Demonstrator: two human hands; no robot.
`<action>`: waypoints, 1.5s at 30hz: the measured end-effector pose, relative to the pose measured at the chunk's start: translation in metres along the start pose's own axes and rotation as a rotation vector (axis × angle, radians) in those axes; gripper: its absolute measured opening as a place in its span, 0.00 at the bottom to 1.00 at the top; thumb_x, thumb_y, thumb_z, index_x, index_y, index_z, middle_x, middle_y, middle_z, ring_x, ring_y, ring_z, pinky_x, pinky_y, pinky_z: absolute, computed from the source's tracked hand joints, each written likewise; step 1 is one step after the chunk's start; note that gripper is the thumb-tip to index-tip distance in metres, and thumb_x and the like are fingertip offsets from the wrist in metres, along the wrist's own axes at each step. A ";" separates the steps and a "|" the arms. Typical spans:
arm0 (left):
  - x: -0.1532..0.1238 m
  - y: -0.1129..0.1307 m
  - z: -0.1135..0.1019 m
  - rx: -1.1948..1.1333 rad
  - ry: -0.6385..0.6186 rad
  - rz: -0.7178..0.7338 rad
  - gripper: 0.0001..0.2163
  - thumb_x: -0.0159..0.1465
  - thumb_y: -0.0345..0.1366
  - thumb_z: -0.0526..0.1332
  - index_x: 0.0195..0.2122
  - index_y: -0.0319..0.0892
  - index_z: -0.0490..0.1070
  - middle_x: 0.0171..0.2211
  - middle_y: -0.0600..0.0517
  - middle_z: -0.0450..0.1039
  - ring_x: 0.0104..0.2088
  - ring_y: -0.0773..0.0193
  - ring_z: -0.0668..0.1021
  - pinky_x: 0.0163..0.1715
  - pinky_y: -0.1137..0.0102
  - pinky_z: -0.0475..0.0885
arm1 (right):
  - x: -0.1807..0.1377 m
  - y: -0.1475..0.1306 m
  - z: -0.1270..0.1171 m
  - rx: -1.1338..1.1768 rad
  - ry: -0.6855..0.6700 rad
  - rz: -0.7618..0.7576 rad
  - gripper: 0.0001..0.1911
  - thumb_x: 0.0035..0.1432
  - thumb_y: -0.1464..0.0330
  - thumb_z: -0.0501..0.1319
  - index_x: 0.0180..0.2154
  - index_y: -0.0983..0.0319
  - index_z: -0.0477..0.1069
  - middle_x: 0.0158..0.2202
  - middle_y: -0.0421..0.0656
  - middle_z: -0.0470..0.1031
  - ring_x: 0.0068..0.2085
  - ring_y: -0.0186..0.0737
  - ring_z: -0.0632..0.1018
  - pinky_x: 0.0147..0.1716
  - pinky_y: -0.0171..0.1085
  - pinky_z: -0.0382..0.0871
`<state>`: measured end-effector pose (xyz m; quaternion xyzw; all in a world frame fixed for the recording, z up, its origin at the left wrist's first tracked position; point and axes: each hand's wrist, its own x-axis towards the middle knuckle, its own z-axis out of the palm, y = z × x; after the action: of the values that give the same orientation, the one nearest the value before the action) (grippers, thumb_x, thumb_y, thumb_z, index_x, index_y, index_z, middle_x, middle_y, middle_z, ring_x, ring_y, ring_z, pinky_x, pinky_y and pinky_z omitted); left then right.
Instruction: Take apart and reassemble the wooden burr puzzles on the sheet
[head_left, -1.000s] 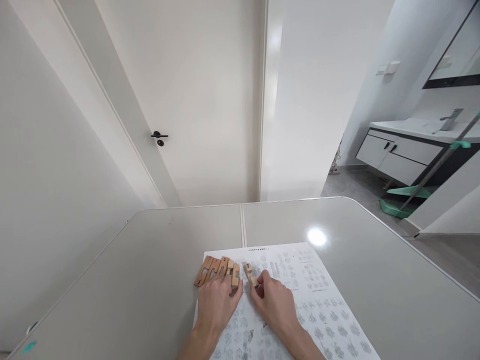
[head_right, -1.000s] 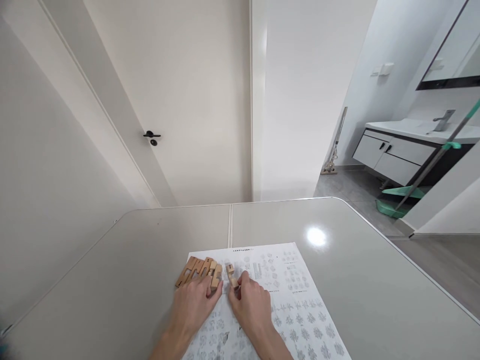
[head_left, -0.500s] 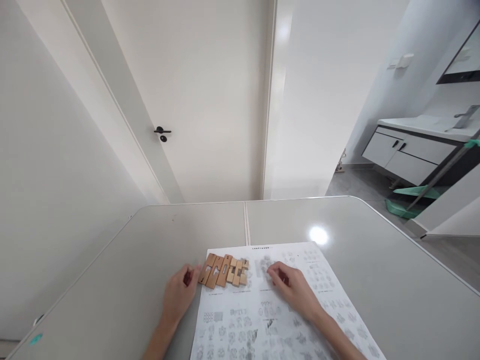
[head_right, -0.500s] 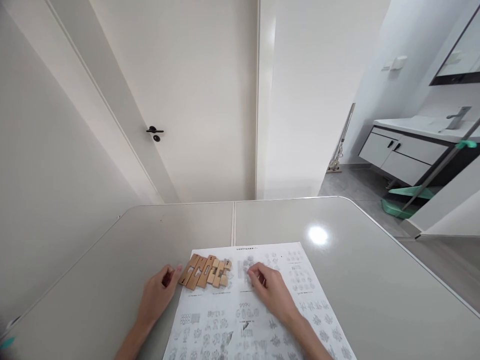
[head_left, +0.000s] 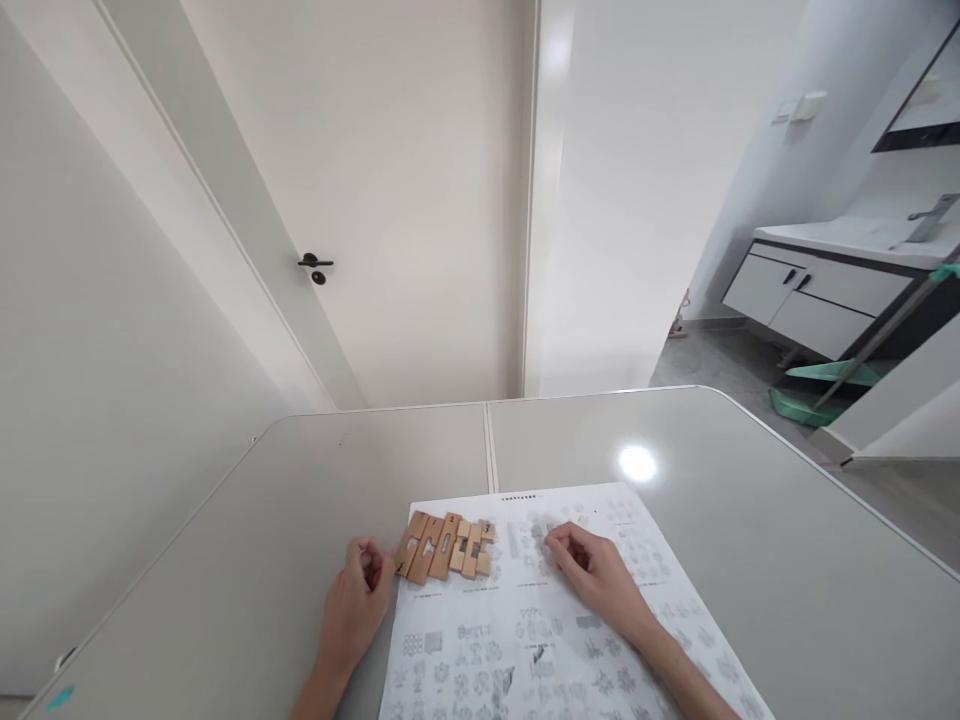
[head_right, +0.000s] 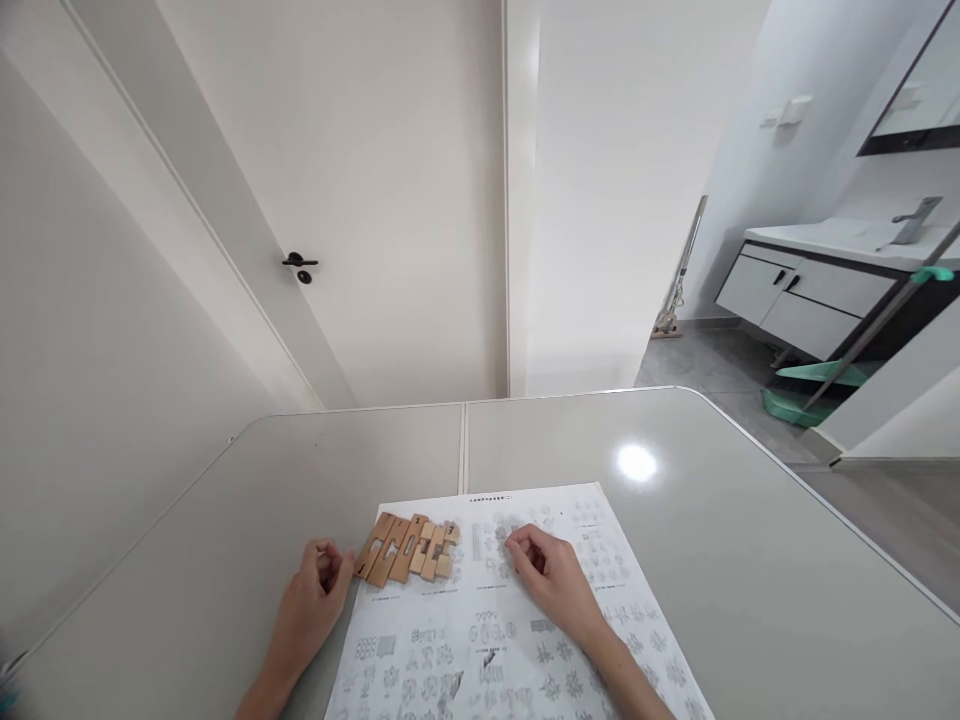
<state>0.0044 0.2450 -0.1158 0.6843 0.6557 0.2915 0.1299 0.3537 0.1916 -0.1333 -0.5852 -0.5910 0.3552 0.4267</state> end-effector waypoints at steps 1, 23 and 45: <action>0.001 -0.001 0.000 -0.021 0.004 -0.022 0.11 0.66 0.50 0.52 0.36 0.49 0.57 0.23 0.58 0.70 0.23 0.60 0.77 0.27 0.69 0.70 | 0.000 0.001 0.000 -0.001 -0.002 -0.004 0.21 0.69 0.51 0.53 0.34 0.59 0.73 0.24 0.39 0.70 0.25 0.37 0.67 0.24 0.35 0.62; 0.002 0.006 -0.001 0.159 -0.087 0.023 0.08 0.68 0.46 0.47 0.36 0.49 0.57 0.24 0.57 0.74 0.24 0.59 0.79 0.27 0.69 0.68 | 0.001 -0.003 0.001 0.036 0.002 0.033 0.18 0.70 0.54 0.53 0.33 0.58 0.71 0.24 0.37 0.66 0.25 0.37 0.66 0.26 0.36 0.59; 0.003 0.006 0.000 0.193 -0.077 0.030 0.06 0.67 0.42 0.48 0.35 0.49 0.57 0.25 0.56 0.75 0.24 0.60 0.78 0.27 0.69 0.68 | 0.002 0.000 0.002 -0.001 0.019 0.000 0.20 0.70 0.52 0.52 0.34 0.58 0.70 0.24 0.38 0.70 0.25 0.39 0.68 0.26 0.36 0.61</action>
<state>0.0093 0.2475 -0.1110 0.7138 0.6651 0.2026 0.0842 0.3518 0.1935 -0.1335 -0.5887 -0.5870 0.3497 0.4320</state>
